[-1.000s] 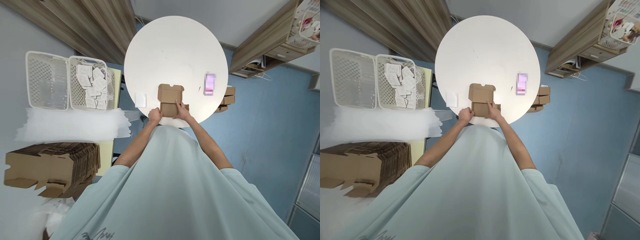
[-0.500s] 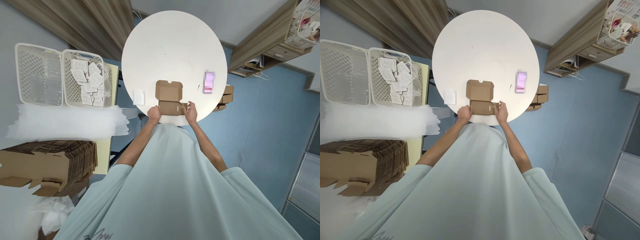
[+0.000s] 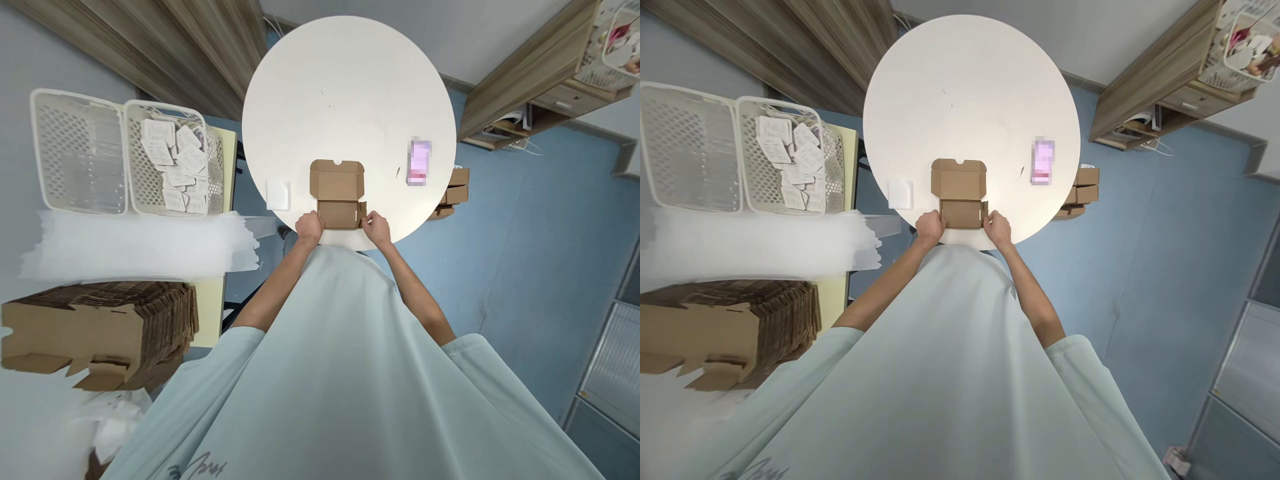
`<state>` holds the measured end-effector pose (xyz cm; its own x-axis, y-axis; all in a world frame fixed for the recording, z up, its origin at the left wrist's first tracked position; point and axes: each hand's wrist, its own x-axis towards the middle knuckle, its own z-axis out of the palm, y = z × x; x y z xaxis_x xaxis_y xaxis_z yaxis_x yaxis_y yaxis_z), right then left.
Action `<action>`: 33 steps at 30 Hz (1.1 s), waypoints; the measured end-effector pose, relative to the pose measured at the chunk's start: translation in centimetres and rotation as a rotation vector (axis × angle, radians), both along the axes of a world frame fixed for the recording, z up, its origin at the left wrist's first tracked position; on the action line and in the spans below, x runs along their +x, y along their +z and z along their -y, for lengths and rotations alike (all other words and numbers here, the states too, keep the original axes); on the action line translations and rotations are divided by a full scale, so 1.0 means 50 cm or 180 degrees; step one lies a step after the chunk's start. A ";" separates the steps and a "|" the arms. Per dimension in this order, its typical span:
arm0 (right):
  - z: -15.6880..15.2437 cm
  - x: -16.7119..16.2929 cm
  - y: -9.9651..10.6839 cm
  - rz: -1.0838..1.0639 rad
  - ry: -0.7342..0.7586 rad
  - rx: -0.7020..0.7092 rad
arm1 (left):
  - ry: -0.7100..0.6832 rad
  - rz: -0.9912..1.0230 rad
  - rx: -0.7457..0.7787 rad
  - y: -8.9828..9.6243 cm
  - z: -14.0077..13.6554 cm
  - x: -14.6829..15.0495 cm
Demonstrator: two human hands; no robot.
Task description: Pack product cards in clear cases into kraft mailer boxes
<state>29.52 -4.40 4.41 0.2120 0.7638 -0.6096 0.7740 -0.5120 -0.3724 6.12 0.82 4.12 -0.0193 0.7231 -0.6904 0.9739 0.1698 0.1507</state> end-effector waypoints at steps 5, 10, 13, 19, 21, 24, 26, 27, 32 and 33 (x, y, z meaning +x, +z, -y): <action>-0.021 -0.043 0.004 -0.0131 0.0210 0.0038 | 0.0004 0.0021 -0.0035 0.005 -0.001 0.000; -0.033 -0.042 -0.012 -0.0224 0.0196 0.0089 | 0.0031 -0.0004 -0.0050 0.007 -0.001 0.001; -0.039 -0.030 -0.023 -0.0220 0.0109 -0.0059 | 0.0019 -0.0013 -0.0057 0.007 -0.002 0.001; -0.043 -0.042 -0.029 0.0253 0.0308 -0.0375 | -0.0029 -0.0008 -0.0056 0.009 -0.002 0.000; -0.045 -0.053 -0.023 0.0425 0.0412 -0.0419 | -0.0074 -0.0031 -0.0067 0.011 -0.002 0.000; -0.052 -0.068 -0.010 0.0667 0.0580 -0.0531 | -0.0111 -0.0074 -0.0095 0.013 -0.004 -0.001; -0.058 -0.074 -0.002 0.0775 0.0659 -0.0595 | -0.0113 -0.0082 -0.0114 0.014 -0.005 -0.001; -0.060 -0.076 0.001 0.0801 0.0683 -0.0618 | -0.0115 -0.0082 -0.0117 0.014 -0.005 -0.002; -0.057 -0.076 0.006 0.0823 0.0717 -0.0629 | -0.0123 -0.0009 -0.0037 0.007 0.005 -0.007; -0.054 -0.074 0.006 0.0813 0.0706 -0.0616 | -0.0098 0.0053 -0.0009 0.005 0.008 -0.011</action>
